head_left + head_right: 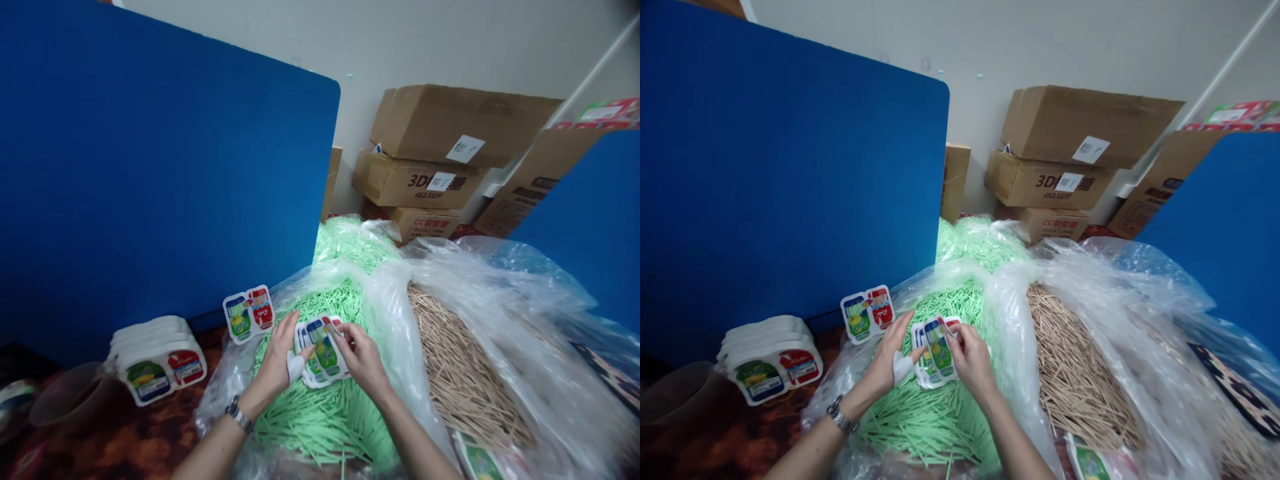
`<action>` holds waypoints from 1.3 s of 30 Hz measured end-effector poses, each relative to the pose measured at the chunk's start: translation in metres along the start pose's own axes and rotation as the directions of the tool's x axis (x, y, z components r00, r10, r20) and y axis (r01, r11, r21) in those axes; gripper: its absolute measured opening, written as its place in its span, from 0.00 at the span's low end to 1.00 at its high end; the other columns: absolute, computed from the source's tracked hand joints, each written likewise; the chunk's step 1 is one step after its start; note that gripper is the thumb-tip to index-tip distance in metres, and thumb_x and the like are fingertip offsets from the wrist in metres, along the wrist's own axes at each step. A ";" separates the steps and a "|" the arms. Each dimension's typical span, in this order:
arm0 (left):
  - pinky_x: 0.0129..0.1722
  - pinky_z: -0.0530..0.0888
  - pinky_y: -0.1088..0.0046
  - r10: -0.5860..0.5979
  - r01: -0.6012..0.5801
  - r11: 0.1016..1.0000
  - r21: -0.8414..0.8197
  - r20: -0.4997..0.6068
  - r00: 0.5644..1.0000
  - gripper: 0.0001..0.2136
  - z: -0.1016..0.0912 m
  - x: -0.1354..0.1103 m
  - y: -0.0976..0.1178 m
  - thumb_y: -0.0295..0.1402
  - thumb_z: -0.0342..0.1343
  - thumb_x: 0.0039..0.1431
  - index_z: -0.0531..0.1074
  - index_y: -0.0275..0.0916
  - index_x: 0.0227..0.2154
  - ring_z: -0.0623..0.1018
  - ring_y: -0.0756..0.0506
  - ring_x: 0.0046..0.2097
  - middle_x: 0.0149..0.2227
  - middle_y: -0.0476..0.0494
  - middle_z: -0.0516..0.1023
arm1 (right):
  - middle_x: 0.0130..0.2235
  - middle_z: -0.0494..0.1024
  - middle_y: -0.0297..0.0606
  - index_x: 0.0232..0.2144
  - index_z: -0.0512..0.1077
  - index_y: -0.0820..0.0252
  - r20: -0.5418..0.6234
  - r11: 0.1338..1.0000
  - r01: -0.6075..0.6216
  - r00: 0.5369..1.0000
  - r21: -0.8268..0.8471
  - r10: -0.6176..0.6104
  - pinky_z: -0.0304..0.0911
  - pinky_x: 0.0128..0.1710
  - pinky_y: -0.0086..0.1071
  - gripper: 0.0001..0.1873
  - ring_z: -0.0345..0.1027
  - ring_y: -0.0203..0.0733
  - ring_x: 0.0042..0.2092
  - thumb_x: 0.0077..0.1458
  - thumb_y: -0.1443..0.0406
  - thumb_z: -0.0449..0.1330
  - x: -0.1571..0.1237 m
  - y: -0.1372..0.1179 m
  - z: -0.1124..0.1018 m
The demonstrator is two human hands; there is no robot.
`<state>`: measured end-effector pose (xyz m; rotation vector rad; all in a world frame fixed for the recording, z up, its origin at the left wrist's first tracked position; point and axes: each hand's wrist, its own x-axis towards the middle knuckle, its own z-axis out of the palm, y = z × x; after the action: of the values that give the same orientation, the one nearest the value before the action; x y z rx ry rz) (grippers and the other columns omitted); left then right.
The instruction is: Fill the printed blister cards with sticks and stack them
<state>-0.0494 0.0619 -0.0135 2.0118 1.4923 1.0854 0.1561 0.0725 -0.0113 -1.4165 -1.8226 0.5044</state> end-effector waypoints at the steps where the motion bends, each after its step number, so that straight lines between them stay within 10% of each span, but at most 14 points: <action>1: 0.60 0.60 0.51 0.056 -0.056 0.998 0.005 0.001 0.998 0.30 -0.006 0.003 0.005 0.37 0.57 0.56 0.57 0.41 0.62 0.60 0.35 0.63 0.63 0.34 0.61 | 0.32 0.73 0.38 0.36 0.71 0.58 0.016 0.995 0.027 0.999 0.099 -0.028 0.63 0.32 0.31 0.13 0.67 0.39 0.32 0.60 0.57 0.52 -0.001 -0.008 0.000; 7: 0.35 0.72 0.71 0.149 -0.152 0.988 0.031 0.084 0.985 0.12 -0.056 0.022 0.020 0.37 0.46 0.65 0.74 0.40 0.34 0.76 0.45 0.33 0.30 0.46 0.77 | 0.37 0.72 0.39 0.44 0.67 0.57 0.102 0.922 -0.036 0.995 0.385 -0.004 0.67 0.31 0.31 0.14 0.69 0.40 0.35 0.61 0.57 0.52 -0.011 -0.037 0.007; 16: 0.31 0.64 0.72 0.125 -0.155 0.929 0.337 0.110 0.986 0.12 -0.116 0.072 -0.042 0.33 0.49 0.61 0.70 0.42 0.22 0.69 0.45 0.27 0.22 0.48 0.72 | 0.46 0.72 0.45 0.50 0.66 0.56 0.078 0.996 0.046 0.996 -0.072 -0.040 0.64 0.47 0.40 0.17 0.68 0.47 0.47 0.60 0.61 0.49 -0.016 0.010 0.013; 25: 0.47 0.67 0.56 0.184 -0.142 0.873 0.467 -0.046 0.982 0.14 -0.080 0.059 -0.049 0.34 0.50 0.62 0.70 0.40 0.49 0.69 0.35 0.49 0.51 0.33 0.71 | 0.45 0.72 0.50 0.52 0.64 0.63 0.088 0.840 -0.148 0.970 -0.521 0.225 0.63 0.40 0.35 0.26 0.70 0.50 0.44 0.55 0.56 0.59 0.009 0.040 0.019; 31: 0.48 0.71 0.57 0.250 -0.236 0.935 0.265 -0.017 0.968 0.12 -0.043 0.014 -0.017 0.35 0.51 0.62 0.73 0.41 0.45 0.72 0.37 0.50 0.48 0.36 0.73 | 0.36 0.76 0.40 0.40 0.67 0.58 0.065 0.824 -0.243 0.946 -0.511 0.319 0.58 0.32 0.31 0.12 0.71 0.46 0.39 0.55 0.59 0.57 0.025 0.041 0.015; 39: 0.48 0.74 0.56 -0.198 0.186 0.951 -0.246 -0.027 0.980 0.20 0.026 -0.023 0.009 0.34 0.59 0.53 0.70 0.39 0.50 0.74 0.35 0.53 0.54 0.32 0.71 | 0.32 0.73 0.37 0.32 0.65 0.57 0.017 0.946 -0.167 0.984 -0.277 0.179 0.58 0.33 0.31 0.13 0.68 0.42 0.34 0.63 0.57 0.46 0.011 0.020 -0.006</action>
<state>-0.0266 0.0404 -0.0309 1.6481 1.4664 1.1821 0.1729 0.0882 -0.0182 -1.7781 -1.8650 0.3797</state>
